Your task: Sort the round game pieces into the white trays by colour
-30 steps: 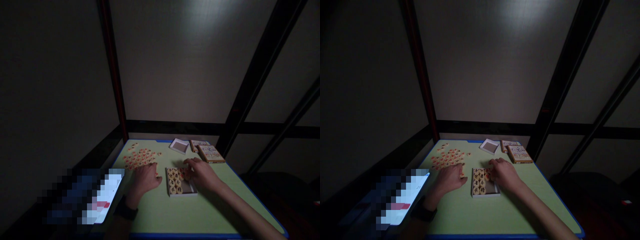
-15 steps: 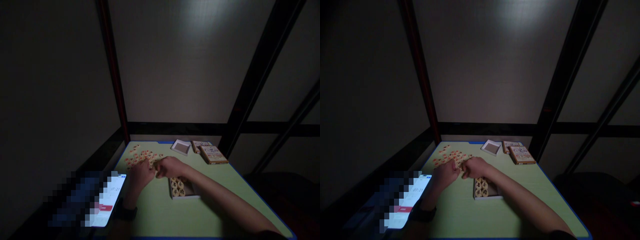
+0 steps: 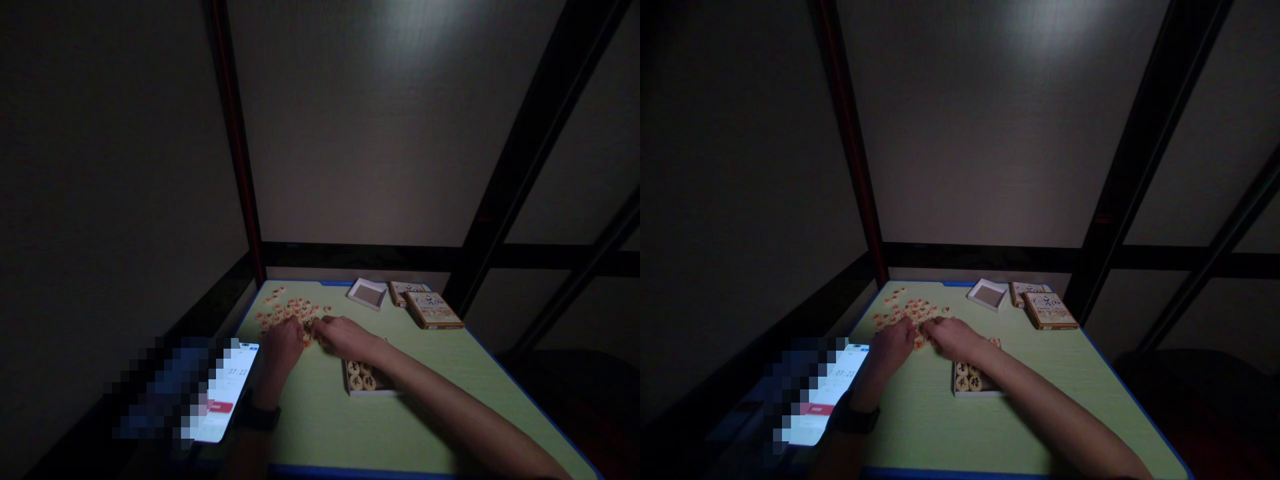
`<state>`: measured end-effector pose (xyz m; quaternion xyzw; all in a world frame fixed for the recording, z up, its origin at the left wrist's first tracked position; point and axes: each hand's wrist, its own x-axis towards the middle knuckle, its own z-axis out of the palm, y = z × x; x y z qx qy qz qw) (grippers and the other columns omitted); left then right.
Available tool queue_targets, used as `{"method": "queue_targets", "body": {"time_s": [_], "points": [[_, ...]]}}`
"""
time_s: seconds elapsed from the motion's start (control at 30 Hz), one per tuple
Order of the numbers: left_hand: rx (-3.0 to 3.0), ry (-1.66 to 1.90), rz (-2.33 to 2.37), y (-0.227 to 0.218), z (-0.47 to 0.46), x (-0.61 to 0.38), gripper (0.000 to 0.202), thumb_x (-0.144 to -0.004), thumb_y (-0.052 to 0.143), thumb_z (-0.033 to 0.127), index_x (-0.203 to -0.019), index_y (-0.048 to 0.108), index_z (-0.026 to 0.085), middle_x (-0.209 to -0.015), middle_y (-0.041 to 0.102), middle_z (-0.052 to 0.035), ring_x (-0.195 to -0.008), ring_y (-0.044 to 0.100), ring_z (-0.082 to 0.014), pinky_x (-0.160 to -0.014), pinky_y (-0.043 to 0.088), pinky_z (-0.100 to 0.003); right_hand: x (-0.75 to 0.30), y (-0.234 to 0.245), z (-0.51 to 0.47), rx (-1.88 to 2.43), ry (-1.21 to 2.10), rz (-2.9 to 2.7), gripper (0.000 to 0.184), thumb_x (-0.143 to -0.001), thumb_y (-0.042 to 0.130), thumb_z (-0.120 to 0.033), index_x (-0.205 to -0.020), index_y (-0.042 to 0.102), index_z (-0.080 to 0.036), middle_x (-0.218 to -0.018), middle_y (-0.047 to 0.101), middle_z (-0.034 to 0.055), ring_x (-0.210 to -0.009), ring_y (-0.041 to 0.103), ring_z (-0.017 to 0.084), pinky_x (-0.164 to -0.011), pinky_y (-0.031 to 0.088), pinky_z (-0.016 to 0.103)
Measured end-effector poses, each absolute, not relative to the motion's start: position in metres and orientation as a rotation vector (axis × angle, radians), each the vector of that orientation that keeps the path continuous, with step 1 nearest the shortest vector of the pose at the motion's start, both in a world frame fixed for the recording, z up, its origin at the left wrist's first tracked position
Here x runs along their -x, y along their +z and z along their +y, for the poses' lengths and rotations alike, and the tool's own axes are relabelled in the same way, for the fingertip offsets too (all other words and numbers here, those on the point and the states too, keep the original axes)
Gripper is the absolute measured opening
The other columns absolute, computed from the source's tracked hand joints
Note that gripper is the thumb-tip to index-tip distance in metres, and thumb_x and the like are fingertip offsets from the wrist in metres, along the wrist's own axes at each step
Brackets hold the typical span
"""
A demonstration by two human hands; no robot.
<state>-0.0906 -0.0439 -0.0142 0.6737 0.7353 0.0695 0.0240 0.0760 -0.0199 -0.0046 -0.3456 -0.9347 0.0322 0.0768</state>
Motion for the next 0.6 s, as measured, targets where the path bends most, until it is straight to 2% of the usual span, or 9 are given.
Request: {"method": "queue_targets", "body": {"time_s": [0.1,0.17,0.3,0.43,0.6], "points": [[-2.022,0.267,2.343,-0.011,-0.044,0.092,0.029,-0.099,0.035,0.027,-0.108,0.061,0.018,-0.098,0.073,-0.0114,-0.094,0.069,-0.0236,-0.077,0.049,-0.032,-0.083,-0.001,-0.015,0.956,0.210,-2.725,0.032,-0.082,0.052,-0.004,-0.109,0.066,-0.015,-0.102,0.069,0.0110,-0.093,0.065,0.019,-0.081,0.047,0.025],[-1.965,0.310,2.414,-0.009,-0.044,0.093,0.030,-0.100,0.033,0.026,-0.109,0.060,0.018,-0.100,0.072,-0.0123,-0.093,0.069,-0.0237,-0.075,0.049,-0.031,-0.089,0.002,-0.009,0.905,0.297,-2.643,0.033,-0.077,0.053,0.001,-0.101,0.070,-0.015,-0.100,0.069,0.0102,-0.094,0.064,0.018,-0.084,0.047,0.025],[-2.001,0.327,2.402,-0.008,-0.045,0.092,0.029,-0.100,0.034,0.024,-0.109,0.061,0.017,-0.106,0.071,-0.0124,-0.096,0.068,-0.0232,-0.074,0.048,-0.030,-0.105,0.011,-0.007,0.947,0.345,-2.491,0.037,-0.069,0.058,0.003,-0.098,0.072,-0.015,-0.097,0.069,0.0089,-0.089,0.063,0.019,-0.080,0.048,0.027],[-2.142,0.330,2.297,-0.014,-0.048,0.083,0.030,-0.100,0.034,0.023,-0.107,0.062,0.017,-0.104,0.071,-0.0107,-0.096,0.068,-0.0231,-0.076,0.048,-0.031,-0.133,0.021,-0.030,1.062,0.329,-2.459,0.029,-0.075,0.059,-0.002,-0.099,0.070,-0.014,-0.090,0.068,0.0071,-0.076,0.060,0.016,-0.071,0.045,0.024],[-2.284,0.285,2.200,-0.020,-0.051,0.072,0.030,-0.099,0.034,0.022,-0.107,0.063,0.017,-0.106,0.071,-0.0110,-0.096,0.068,-0.0230,-0.075,0.048,-0.031,-0.169,0.020,-0.080,1.280,0.300,-2.525,0.014,-0.084,0.057,-0.011,-0.094,0.067,-0.015,-0.089,0.066,0.0073,-0.075,0.060,0.017,-0.068,0.041,0.025]]}}
